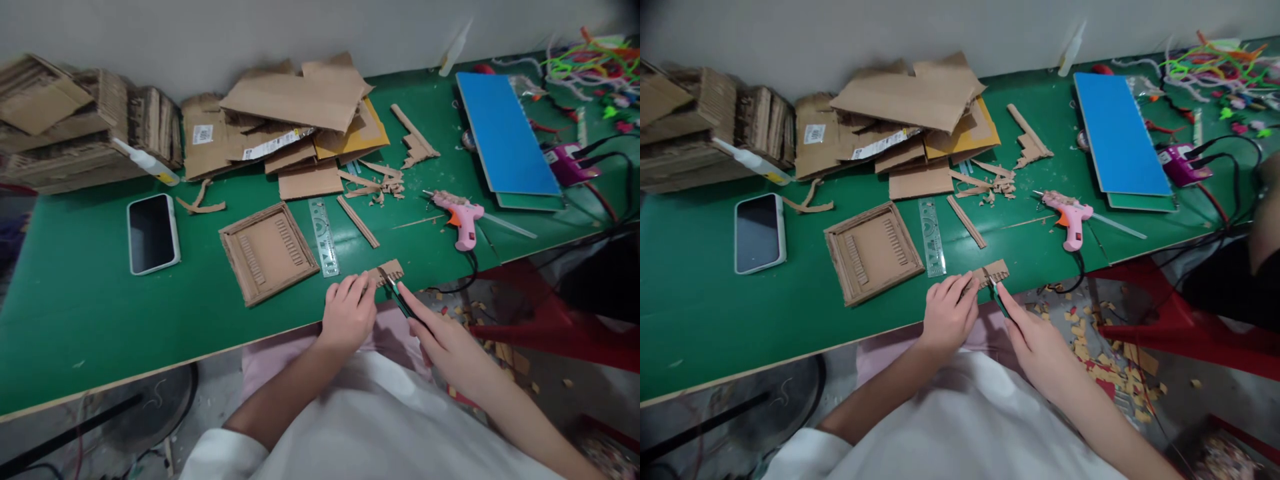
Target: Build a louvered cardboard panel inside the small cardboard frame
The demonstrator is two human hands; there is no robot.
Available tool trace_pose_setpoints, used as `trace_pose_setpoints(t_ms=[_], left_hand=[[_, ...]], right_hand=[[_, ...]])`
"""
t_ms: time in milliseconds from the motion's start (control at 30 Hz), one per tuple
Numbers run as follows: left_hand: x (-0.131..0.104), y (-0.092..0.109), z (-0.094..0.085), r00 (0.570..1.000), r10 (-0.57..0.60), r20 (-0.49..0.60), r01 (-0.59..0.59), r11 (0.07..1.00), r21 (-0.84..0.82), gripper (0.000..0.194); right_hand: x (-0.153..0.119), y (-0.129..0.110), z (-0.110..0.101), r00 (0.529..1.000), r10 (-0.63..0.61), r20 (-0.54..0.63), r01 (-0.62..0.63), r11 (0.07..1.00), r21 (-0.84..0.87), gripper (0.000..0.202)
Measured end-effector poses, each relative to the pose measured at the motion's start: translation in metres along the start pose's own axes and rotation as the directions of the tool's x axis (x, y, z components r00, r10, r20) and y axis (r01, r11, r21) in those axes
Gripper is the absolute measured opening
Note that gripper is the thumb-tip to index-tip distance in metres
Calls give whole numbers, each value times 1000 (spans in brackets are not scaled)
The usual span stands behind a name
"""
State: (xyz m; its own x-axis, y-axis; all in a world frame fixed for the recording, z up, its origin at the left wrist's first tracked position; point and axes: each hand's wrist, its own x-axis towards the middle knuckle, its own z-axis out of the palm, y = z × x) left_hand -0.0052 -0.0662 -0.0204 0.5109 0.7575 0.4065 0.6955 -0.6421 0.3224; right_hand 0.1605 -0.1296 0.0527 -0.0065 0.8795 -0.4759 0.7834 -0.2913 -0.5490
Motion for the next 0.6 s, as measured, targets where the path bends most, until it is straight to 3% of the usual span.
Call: trace_pose_setpoints(t_ms=[300,433,533,600], left_hand=[[-18,22,-5,992,109,62,-104,991,-82,33],[-15,23,-3,991,66,117,-62,997,-38,37],[-12,19,-1,985,76,154,-78,997,3,38],[-13,16,0,983,104,154,-107,994,15,37]], right_hand=[[1,-2,1,999,-12,-33,13,1000,26,52],[-1,1,2,1000,8,-28,-6,997,81,52],[10,12,1,984,29,-176,0,987,161,55],[26,20,-2,946,49,-321,22,977,214,51]])
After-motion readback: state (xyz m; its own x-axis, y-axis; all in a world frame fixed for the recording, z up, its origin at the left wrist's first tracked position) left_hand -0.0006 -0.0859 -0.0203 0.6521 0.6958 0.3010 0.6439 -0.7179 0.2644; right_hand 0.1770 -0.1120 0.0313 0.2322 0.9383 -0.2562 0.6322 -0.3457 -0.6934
